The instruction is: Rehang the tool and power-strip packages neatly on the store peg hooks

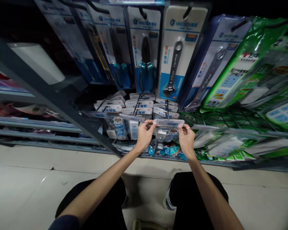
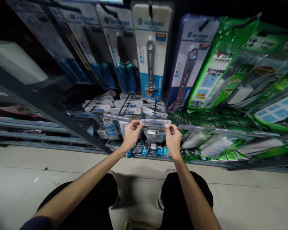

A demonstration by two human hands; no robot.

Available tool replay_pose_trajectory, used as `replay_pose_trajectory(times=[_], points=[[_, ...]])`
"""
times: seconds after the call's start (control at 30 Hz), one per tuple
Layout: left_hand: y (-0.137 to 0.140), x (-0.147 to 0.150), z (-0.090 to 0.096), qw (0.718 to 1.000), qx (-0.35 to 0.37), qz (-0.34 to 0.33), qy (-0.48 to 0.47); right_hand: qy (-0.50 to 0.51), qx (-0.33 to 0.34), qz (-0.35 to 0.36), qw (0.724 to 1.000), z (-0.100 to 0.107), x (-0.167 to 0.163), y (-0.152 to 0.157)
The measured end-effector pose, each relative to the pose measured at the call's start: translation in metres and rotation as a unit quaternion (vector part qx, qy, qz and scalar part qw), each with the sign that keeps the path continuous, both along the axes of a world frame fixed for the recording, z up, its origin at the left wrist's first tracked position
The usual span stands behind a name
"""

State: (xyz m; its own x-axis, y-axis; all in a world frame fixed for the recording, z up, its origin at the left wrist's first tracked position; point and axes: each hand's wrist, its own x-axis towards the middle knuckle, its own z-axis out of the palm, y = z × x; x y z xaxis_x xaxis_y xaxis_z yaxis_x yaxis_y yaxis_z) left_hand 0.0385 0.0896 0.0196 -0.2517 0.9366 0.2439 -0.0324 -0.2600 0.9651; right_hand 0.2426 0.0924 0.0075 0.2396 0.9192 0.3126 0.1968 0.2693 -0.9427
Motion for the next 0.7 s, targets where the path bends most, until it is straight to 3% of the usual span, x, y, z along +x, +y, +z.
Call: replay_pose_trajectory(times=[0.2, 0.43, 0.7], points=[[0.002, 0.011, -0.002, 0.998, 0.009, 0.054, 0.028, -0.016, -0.002, -0.024, 1.000, -0.001, -0.006, 0.001], [-0.012, 0.022, -0.001, 0.995, 0.057, 0.076, 0.002, -0.034, 0.041, -0.019, 0.998, 0.002, -0.009, -0.007], [0.003, 0.021, 0.000, 0.993, -0.012, 0.093, -0.074, 0.014, -0.010, -0.021, 1.000, -0.001, -0.017, -0.004]])
